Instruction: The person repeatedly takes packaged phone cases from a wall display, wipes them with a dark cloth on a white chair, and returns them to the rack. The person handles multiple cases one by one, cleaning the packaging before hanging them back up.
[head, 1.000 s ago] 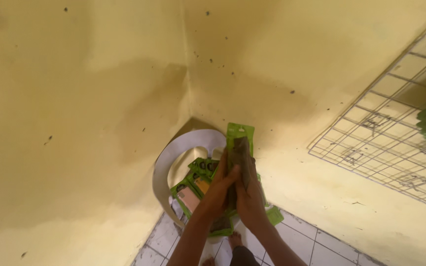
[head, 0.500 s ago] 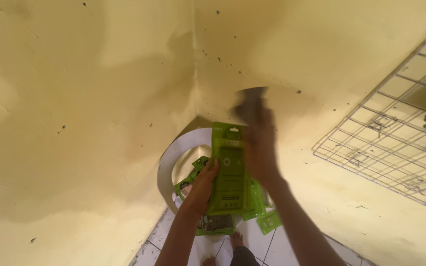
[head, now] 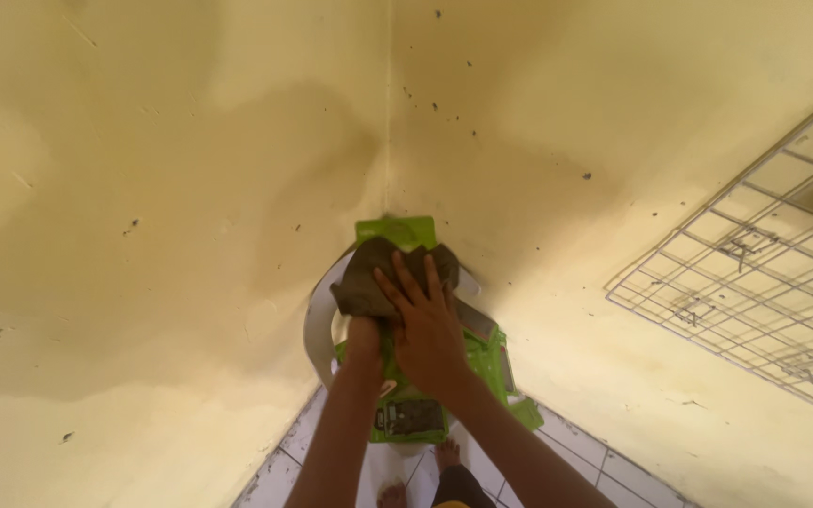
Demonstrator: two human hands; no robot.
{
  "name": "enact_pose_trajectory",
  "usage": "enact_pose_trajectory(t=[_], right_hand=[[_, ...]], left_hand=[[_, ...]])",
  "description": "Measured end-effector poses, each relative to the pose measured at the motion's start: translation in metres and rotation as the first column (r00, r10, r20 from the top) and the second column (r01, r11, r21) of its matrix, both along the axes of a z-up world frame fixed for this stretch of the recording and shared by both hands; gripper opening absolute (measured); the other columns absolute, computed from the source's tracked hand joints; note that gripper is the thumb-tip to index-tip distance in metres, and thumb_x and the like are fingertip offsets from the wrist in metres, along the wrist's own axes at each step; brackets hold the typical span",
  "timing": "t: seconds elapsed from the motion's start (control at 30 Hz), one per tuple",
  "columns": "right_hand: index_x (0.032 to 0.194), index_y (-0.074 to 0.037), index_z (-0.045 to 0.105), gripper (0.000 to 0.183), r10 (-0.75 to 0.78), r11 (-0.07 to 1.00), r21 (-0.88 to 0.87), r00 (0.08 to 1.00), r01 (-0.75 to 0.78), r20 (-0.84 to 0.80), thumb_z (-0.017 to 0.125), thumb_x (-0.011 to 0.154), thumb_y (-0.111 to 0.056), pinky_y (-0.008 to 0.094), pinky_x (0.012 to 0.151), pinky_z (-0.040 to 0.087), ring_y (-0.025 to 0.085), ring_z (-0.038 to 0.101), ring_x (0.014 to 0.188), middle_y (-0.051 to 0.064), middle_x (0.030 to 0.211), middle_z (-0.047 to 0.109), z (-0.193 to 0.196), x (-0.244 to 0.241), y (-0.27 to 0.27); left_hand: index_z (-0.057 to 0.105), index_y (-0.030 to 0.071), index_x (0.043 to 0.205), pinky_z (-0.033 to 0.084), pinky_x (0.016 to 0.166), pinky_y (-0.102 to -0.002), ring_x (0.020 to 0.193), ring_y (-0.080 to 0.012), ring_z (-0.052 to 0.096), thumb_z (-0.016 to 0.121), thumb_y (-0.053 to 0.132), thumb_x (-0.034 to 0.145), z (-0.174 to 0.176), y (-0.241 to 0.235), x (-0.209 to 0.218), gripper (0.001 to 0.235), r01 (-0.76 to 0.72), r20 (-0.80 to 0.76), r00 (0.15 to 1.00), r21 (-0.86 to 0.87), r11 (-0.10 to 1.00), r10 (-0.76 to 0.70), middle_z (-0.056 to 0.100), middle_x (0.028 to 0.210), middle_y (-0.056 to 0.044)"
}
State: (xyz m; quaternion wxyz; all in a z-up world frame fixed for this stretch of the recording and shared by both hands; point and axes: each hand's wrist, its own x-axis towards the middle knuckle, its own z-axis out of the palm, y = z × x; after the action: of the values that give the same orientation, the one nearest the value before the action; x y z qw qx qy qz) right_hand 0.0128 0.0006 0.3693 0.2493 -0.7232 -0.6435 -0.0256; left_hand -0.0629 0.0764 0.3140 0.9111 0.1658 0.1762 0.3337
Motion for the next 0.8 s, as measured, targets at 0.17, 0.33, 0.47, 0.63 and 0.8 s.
enact_pose_trajectory(t=[0.17, 0.33, 0.47, 0.63, 0.8], right_hand=[[0.154, -0.019, 0.048, 0.059, 0.120, 0.993, 0.006, 0.965, -0.122, -0.232, 0.054, 0.096, -0.010, 0.056, 0.123, 0.029, 0.047, 0.019, 0.156, 0.009, 0.168, 0.033, 0.004, -0.018, -0.036], [0.150, -0.016, 0.052, 0.066, 0.108, 0.984, -0.111, 0.959, -0.141, -0.261, 0.059, 0.085, -0.005, 0.056, 0.119, 0.026, 0.047, 0.022, 0.150, 0.011, 0.164, 0.033, 0.010, -0.022, -0.058], [0.142, -0.015, 0.060, 0.054, 0.098, 0.969, -0.180, 0.929, -0.172, -0.358, 0.061, 0.089, -0.005, 0.052, 0.118, 0.028, 0.045, 0.025, 0.150, 0.011, 0.164, 0.036, -0.014, -0.016, -0.070], [0.137, -0.008, 0.062, 0.045, -0.086, 0.975, -0.212, 0.786, -0.059, -0.612, 0.054, 0.092, -0.008, 0.044, 0.118, 0.035, 0.039, 0.039, 0.144, 0.019, 0.156, 0.042, -0.110, 0.022, -0.069], [0.135, 0.000, 0.060, 0.041, -0.233, 0.939, -0.341, 0.808, 0.042, -0.541, 0.054, 0.101, -0.021, 0.049, 0.109, 0.041, 0.043, 0.050, 0.127, 0.025, 0.136, 0.053, -0.239, 0.082, -0.053]], left_hand=[[0.046, 0.007, 0.149, 0.055, 0.098, -0.045, 0.119, -0.0304, 0.063, 0.034, 0.046, 0.108, -0.008, 0.021, -0.001, 0.058, -0.025, 0.055, 0.998, 0.055, 0.998, 0.022, 0.060, 0.139, -0.017], [0.047, 0.006, 0.148, 0.055, 0.097, -0.047, 0.118, -0.0325, 0.063, 0.033, 0.046, 0.109, -0.030, 0.037, 0.004, 0.058, -0.030, 0.025, 0.999, 0.066, 0.997, 0.028, 0.060, 0.138, -0.017], [0.048, 0.006, 0.148, 0.055, 0.097, -0.049, 0.117, -0.0342, 0.063, 0.033, 0.047, 0.109, -0.046, 0.058, -0.002, 0.058, -0.076, -0.080, 0.993, 0.063, 0.995, 0.081, 0.060, 0.137, -0.018], [0.048, 0.011, 0.148, 0.056, 0.095, -0.048, 0.114, -0.0306, 0.064, 0.037, 0.046, 0.106, -0.067, 0.083, -0.020, 0.056, -0.244, -0.356, 0.899, 0.075, 0.967, 0.255, 0.061, 0.134, -0.014], [0.049, 0.012, 0.148, 0.055, 0.097, -0.043, 0.119, -0.0285, 0.062, 0.044, 0.048, 0.103, -0.115, 0.058, -0.038, 0.058, -0.209, -0.579, 0.796, 0.015, 0.978, 0.179, 0.062, 0.137, -0.013]])
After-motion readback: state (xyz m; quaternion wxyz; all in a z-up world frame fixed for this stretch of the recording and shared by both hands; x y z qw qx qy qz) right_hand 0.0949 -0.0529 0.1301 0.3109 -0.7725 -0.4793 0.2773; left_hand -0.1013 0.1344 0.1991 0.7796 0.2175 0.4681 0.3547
